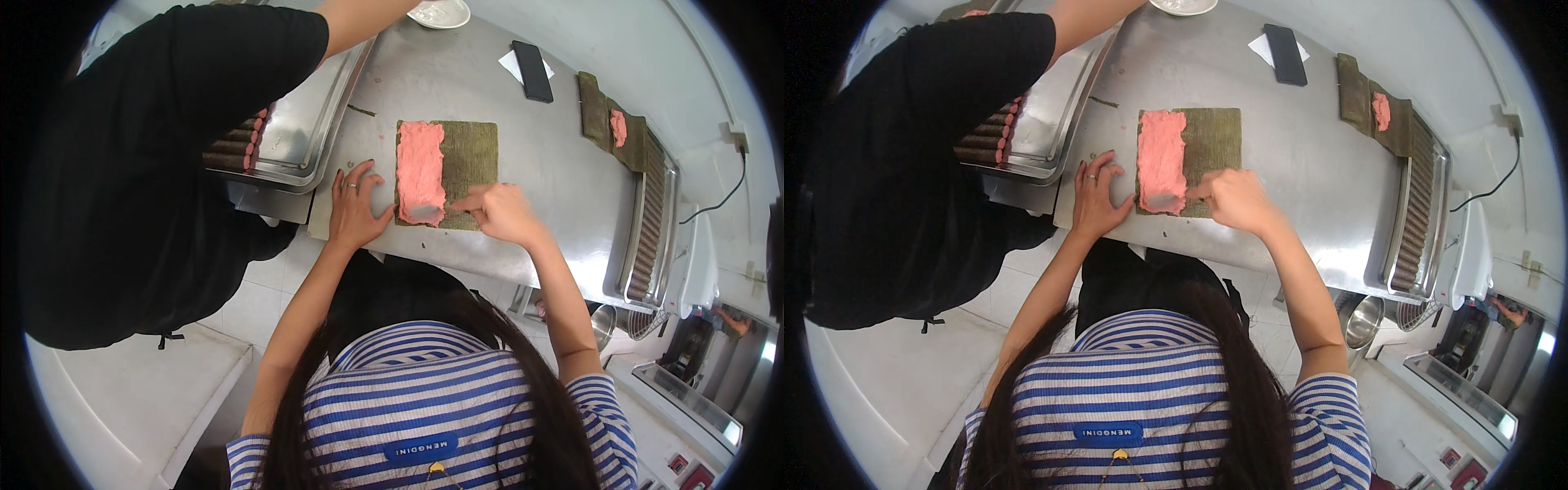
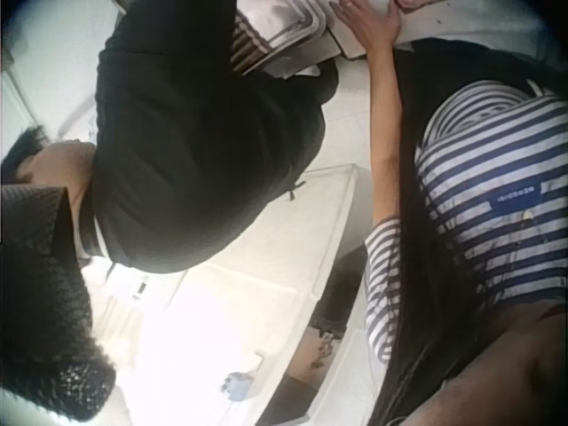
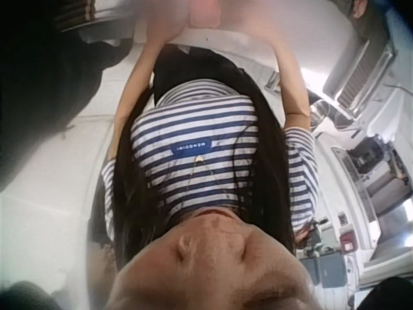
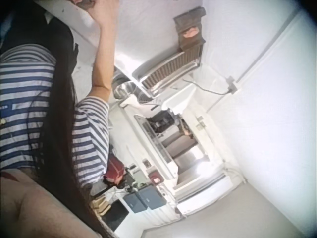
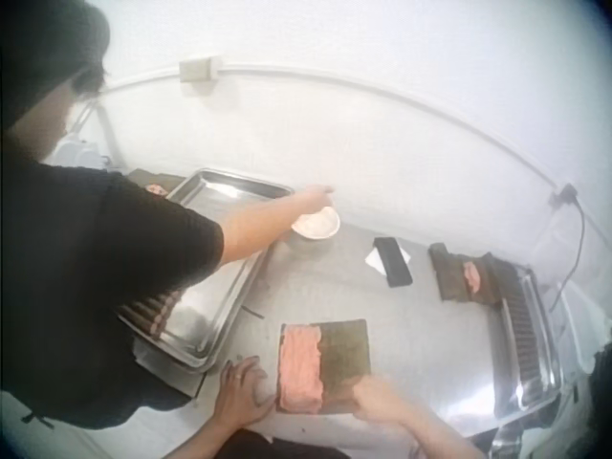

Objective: The person spreads a pink paste onto a sheet of nori using a spoon, then rolls the nori into a cylindrical shape. The person repeats this process multiple times, placing the finished rolls onto a metal tray.

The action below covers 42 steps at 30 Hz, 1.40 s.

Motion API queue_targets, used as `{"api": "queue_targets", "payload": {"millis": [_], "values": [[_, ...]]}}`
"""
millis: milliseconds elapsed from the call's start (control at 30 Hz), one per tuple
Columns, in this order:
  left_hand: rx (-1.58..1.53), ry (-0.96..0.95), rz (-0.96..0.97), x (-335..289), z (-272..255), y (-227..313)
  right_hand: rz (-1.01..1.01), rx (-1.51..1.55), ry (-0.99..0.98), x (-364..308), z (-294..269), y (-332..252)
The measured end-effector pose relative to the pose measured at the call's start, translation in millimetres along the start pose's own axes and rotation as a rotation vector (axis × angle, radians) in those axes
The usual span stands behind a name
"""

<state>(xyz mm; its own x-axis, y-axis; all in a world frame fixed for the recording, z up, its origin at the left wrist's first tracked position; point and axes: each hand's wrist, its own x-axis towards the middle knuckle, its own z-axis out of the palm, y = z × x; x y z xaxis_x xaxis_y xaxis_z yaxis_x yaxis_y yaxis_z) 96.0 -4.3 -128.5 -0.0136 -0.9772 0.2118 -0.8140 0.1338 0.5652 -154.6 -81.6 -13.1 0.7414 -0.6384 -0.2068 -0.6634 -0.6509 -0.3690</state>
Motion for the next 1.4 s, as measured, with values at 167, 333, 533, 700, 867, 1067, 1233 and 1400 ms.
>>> {"api": "queue_targets", "payload": {"millis": [167, 333, 533, 700, 867, 1067, 1233, 1400], "values": [[0.014, 0.005, 0.001, 0.9, 1.1, 0.4, 0.094, -0.093, 0.152, -5.7, 19.4, -8.1], [0.003, 0.019, 0.01, -0.3, 3.7, -2.3, 0.068, -0.163, 0.264, -30.5, 62.0, -27.7], [-0.002, 0.021, 0.014, 0.3, 2.8, -0.3, 0.012, -0.19, 0.274, -41.3, 65.4, -39.1], [-0.002, 0.017, 0.019, 0.5, 2.8, -0.2, 0.063, -0.205, 0.212, -45.6, 50.2, -32.0], [-0.002, 0.036, 0.028, -0.1, 4.4, -0.7, 0.103, -0.225, 0.179, -53.0, 47.9, -22.1], [-0.001, 0.027, 0.028, -0.2, 3.8, -1.2, 0.125, -0.231, 0.186, -60.9, 20.2, -11.5], [-0.016, 0.012, 0.055, -2.2, 3.7, -1.7, 0.12, -0.203, 0.205, -67.2, 7.9, -2.2], [-0.002, -0.066, 0.069, -4.5, -1.1, 3.8, 0.049, -0.161, 0.251, -57.2, 32.3, -6.9]]}}
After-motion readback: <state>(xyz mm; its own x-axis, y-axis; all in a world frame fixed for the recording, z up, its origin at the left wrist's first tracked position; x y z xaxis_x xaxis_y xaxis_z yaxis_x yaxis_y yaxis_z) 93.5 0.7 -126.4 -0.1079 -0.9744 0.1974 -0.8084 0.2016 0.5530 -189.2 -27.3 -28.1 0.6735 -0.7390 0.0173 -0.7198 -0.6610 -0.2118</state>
